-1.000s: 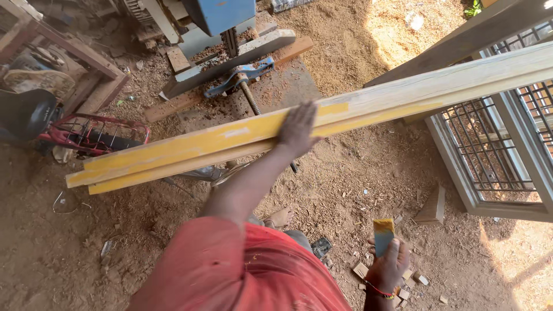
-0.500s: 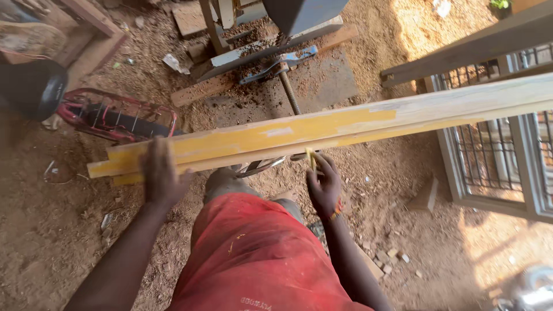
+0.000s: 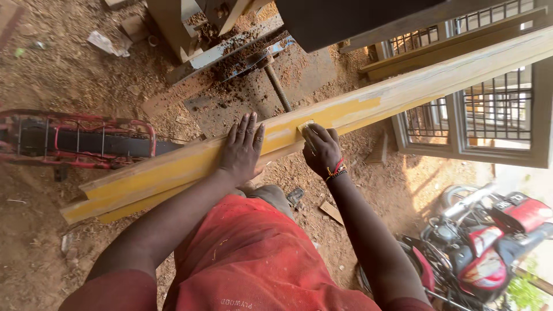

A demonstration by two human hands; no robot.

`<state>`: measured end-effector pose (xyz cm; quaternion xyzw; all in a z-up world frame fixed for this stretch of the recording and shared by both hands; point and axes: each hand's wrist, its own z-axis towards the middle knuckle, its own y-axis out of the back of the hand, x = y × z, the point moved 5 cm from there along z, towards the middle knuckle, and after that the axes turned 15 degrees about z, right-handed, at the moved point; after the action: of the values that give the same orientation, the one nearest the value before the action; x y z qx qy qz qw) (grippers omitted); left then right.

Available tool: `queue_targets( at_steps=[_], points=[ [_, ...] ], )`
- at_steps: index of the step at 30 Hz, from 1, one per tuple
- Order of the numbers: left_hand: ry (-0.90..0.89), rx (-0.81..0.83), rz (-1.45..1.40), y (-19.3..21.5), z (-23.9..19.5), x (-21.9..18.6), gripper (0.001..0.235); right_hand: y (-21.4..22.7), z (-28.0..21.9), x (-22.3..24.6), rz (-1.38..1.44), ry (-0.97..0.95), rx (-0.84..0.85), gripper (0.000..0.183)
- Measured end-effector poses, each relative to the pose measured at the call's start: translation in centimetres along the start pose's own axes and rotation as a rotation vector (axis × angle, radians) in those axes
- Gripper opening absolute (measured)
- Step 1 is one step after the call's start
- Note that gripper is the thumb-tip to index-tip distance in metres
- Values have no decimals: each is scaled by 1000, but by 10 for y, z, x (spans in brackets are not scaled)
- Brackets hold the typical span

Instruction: The person applies a yellow wood filler to a long wooden plank using a small blue scraper. They repeatedly smooth the filler along the plank's surface, occasionally repositioning the wood and refilling the scraper from a container.

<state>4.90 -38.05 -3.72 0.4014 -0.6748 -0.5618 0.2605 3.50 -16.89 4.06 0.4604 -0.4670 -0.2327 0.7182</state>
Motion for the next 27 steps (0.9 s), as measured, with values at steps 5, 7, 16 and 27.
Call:
queue_targets(
  at_steps=[5, 7, 16, 27],
  points=[
    [-1, 30, -66, -13, 3, -4, 118, -4, 9, 1, 4, -45, 54, 34],
    [25, -21, -12, -18, 5, -6, 101, -3, 13, 2, 7, -50, 70, 36],
    [64, -49, -19, -33, 16, -10, 74, -13, 16, -18, -71, -319, 518, 20],
    [116, -118, 15, -34, 16, -13, 68, -25, 27, -62, -5, -979, 222, 37]
  ],
)
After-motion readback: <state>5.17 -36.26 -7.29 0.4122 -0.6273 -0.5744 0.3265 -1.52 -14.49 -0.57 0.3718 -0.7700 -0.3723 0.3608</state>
